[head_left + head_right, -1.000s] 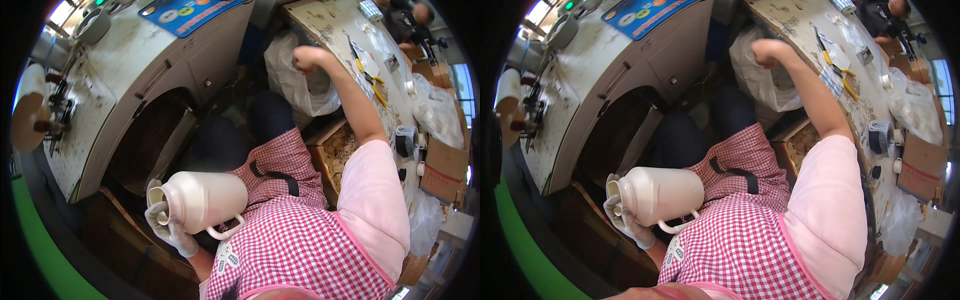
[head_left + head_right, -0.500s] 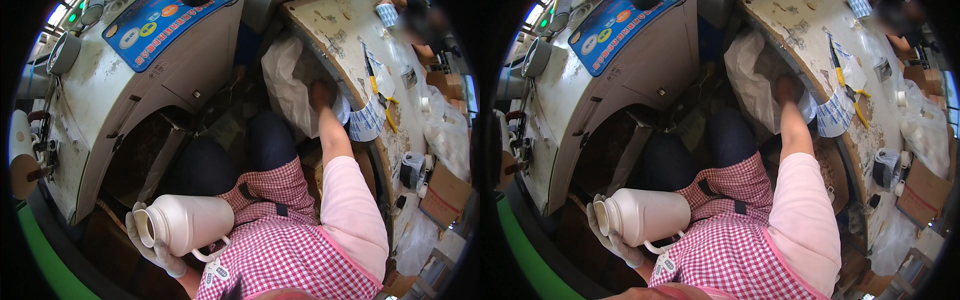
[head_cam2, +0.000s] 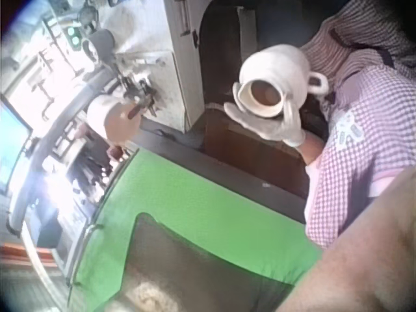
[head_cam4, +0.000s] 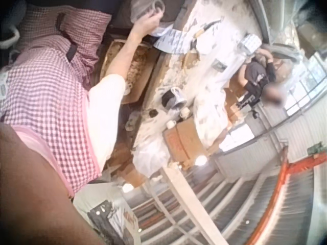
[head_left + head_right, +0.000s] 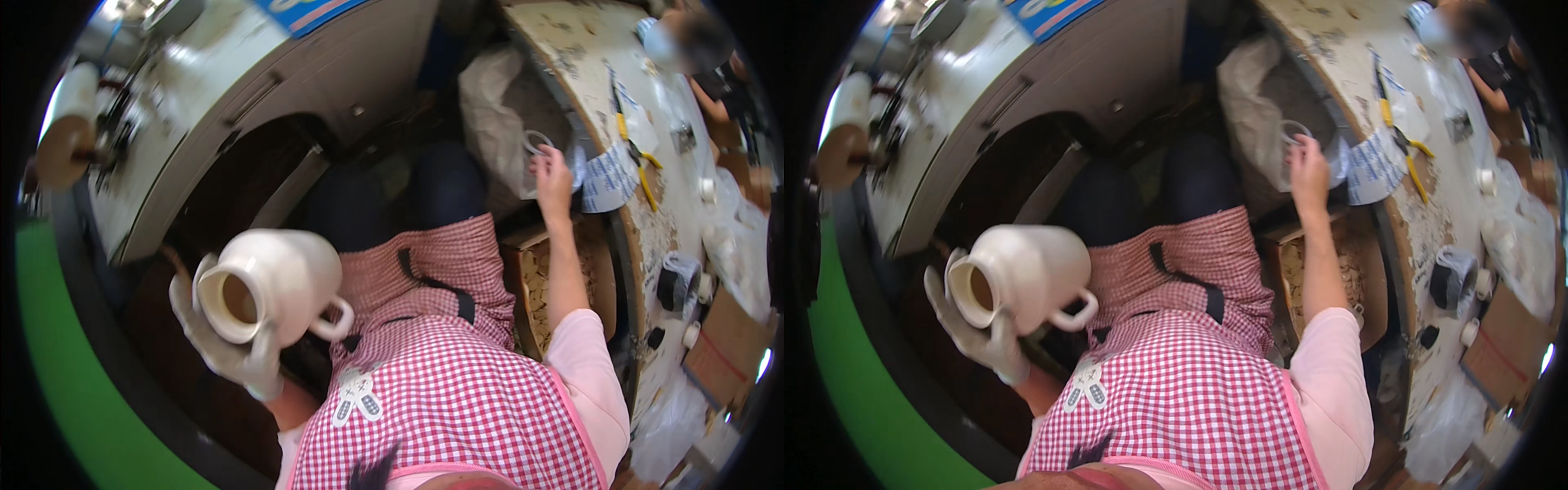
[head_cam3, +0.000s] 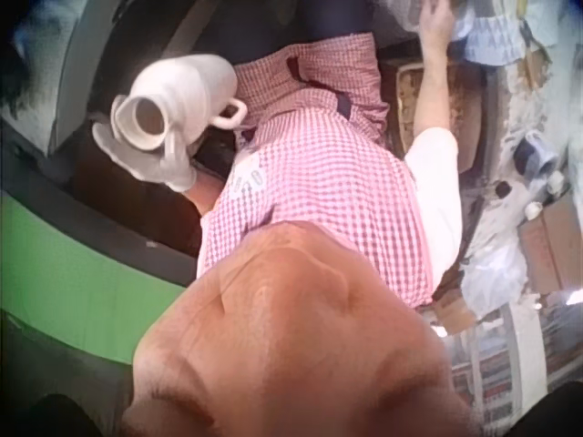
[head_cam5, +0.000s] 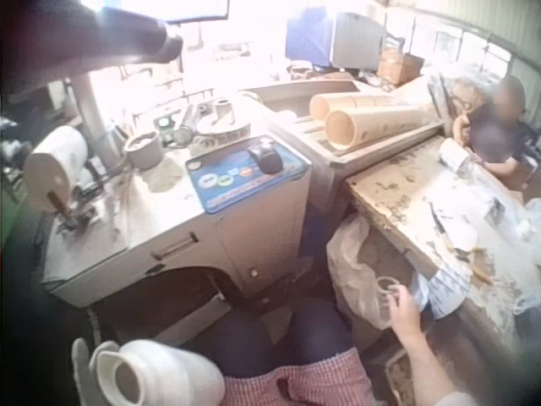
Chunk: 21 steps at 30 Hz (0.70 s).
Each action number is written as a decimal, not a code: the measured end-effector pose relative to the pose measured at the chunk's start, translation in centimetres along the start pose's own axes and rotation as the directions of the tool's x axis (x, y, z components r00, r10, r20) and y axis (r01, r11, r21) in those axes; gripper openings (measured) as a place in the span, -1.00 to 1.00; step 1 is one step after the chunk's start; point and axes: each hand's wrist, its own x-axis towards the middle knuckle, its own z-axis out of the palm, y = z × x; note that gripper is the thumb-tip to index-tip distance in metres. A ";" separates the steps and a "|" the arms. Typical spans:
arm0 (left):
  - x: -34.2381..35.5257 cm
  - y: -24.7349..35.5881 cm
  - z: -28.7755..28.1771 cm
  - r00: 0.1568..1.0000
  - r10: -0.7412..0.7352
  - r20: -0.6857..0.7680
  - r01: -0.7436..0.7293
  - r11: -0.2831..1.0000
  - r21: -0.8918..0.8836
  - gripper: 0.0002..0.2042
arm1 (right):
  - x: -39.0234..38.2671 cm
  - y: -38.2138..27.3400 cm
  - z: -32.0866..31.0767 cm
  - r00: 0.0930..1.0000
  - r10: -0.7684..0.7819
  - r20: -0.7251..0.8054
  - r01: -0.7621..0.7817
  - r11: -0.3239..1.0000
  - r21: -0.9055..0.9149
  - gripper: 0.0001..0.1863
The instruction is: The person repeatedly smooths the bottom and rim of white ceramic pitchers using a handheld tool and a rotating grinding machine. They handle each pitcher one at a time, rotating it to access different edges, and place finished units aside.
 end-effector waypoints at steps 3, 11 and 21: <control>-0.8 -0.9 -0.5 0.966 0.213 0.145 -0.232 0.964 0.129 0.02 | 0.0 -3.1 -1.3 0.975 0.215 0.058 -0.200 0.960 -0.194 -0.77; -2.7 -3.6 0.8 0.891 0.428 0.152 -0.437 0.899 0.032 0.06 | -4.3 -24.4 -1.3 0.905 -0.290 0.312 0.046 0.794 0.606 -0.80; -4.6 -3.0 0.5 0.885 0.427 0.185 -0.436 0.900 0.009 0.02 | -11.9 -37.3 2.2 0.378 -0.749 0.544 0.579 0.650 0.492 -0.54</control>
